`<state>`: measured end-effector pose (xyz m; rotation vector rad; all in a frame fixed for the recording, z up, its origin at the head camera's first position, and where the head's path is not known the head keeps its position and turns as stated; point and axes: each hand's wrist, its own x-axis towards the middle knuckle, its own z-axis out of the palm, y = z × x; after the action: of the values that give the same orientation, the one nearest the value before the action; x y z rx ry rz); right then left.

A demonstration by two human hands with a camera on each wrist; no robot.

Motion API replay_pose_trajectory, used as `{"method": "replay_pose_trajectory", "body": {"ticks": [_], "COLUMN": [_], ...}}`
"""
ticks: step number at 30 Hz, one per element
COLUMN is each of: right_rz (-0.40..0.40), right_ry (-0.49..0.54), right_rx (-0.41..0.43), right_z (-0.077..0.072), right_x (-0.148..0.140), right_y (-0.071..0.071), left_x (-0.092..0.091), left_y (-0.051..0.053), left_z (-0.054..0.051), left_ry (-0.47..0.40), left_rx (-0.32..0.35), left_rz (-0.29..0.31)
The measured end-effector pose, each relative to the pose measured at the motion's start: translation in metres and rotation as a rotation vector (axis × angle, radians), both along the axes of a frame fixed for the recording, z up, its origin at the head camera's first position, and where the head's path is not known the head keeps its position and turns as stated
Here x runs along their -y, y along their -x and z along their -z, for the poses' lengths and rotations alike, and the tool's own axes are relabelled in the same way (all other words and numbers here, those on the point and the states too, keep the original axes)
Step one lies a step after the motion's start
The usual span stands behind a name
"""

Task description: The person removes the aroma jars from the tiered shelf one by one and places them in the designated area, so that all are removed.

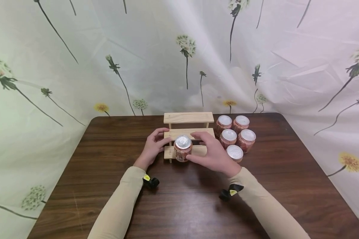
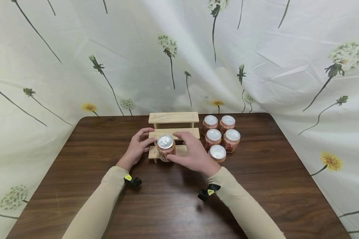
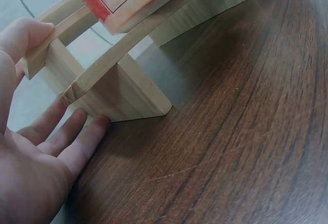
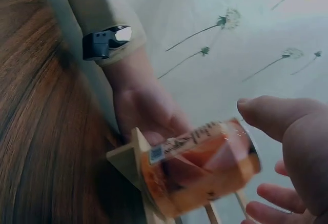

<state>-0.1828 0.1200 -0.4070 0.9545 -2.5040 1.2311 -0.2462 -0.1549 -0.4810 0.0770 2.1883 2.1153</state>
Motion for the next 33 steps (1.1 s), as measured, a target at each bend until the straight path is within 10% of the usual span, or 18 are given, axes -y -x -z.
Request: {"method": "replay_pose_trajectory", "body": {"ticks": [23,33], "right_rz": [0.051,0.048], "right_ry": [0.062,0.131], "right_rx": [0.117,0.068], "right_z": [0.027,0.014], "right_x": [0.037,0.029], "right_y": [0.014,0.007], "left_x": [0.000,0.000], "left_y": [0.003,0.003], "left_z": [0.005,0.003], "left_ry": [-0.008,0.001], "left_rx": [0.012,0.010], "left_rz": [0.007,0.001]}}
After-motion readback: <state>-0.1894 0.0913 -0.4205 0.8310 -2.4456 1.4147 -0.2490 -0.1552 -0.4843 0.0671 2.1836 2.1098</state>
